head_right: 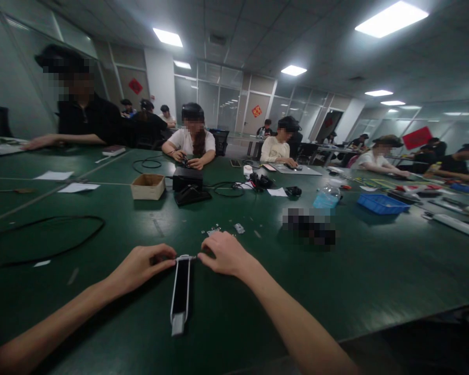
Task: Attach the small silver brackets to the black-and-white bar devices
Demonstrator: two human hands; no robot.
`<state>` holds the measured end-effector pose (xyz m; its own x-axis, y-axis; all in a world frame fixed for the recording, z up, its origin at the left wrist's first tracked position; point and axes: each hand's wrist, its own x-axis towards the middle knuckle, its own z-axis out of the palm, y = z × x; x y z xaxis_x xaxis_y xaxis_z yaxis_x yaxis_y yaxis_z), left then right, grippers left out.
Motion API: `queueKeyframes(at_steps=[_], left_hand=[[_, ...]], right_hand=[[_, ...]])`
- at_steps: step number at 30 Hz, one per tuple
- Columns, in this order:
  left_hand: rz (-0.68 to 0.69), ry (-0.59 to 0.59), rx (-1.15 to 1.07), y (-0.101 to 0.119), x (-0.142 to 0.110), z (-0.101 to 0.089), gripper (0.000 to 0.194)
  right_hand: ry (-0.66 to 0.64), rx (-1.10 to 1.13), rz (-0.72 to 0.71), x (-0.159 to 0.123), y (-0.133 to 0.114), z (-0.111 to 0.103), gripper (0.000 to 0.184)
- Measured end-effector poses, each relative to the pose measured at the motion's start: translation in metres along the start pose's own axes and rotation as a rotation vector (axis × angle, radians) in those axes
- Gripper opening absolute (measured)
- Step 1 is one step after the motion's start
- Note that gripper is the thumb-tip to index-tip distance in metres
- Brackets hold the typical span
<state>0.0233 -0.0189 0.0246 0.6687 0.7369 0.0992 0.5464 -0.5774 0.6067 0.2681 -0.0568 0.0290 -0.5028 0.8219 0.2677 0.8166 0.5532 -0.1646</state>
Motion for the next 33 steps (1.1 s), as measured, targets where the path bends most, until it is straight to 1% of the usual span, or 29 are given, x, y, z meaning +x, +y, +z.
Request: queueKeyframes(at_steps=[2,4,7,10,12,14,17,21,25,30,33], left_hand=[[0.01,-0.013,0.027,-0.002,0.0,-0.001,0.027],[0.021,-0.022,0.051,-0.003,0.0,-0.001,0.026],[0.028,-0.026,0.075,-0.001,-0.001,-0.002,0.025],[0.01,-0.031,0.104,0.001,-0.002,-0.002,0.026],[-0.003,-0.035,0.108,0.002,-0.003,-0.002,0.027],[-0.007,-0.034,0.098,0.003,-0.004,-0.002,0.027],[0.01,-0.014,0.099,0.003,-0.004,-0.001,0.028],[0.033,-0.009,0.116,0.002,-0.004,-0.001,0.028],[0.044,-0.012,0.132,0.002,-0.004,-0.002,0.028],[0.03,-0.022,0.136,0.004,-0.006,-0.003,0.028],[0.035,-0.02,0.131,0.004,-0.006,-0.003,0.026]], right_hand=[[0.047,-0.084,0.098,-0.001,0.009,-0.005,0.021],[0.064,-0.176,0.226,-0.003,0.022,-0.009,0.02],[0.018,-0.27,0.381,-0.009,0.046,-0.014,0.022],[-0.04,-0.319,0.483,-0.017,0.069,-0.017,0.024],[-0.06,-0.325,0.521,-0.021,0.08,-0.019,0.022],[-0.069,-0.317,0.534,-0.024,0.086,-0.02,0.021],[-0.068,-0.304,0.517,-0.024,0.086,-0.019,0.022],[-0.053,-0.281,0.443,-0.019,0.076,-0.015,0.026],[-0.067,-0.232,0.383,-0.014,0.066,-0.011,0.022],[-0.099,-0.205,0.395,-0.011,0.059,-0.009,0.021],[-0.107,-0.203,0.44,-0.01,0.058,-0.009,0.019]])
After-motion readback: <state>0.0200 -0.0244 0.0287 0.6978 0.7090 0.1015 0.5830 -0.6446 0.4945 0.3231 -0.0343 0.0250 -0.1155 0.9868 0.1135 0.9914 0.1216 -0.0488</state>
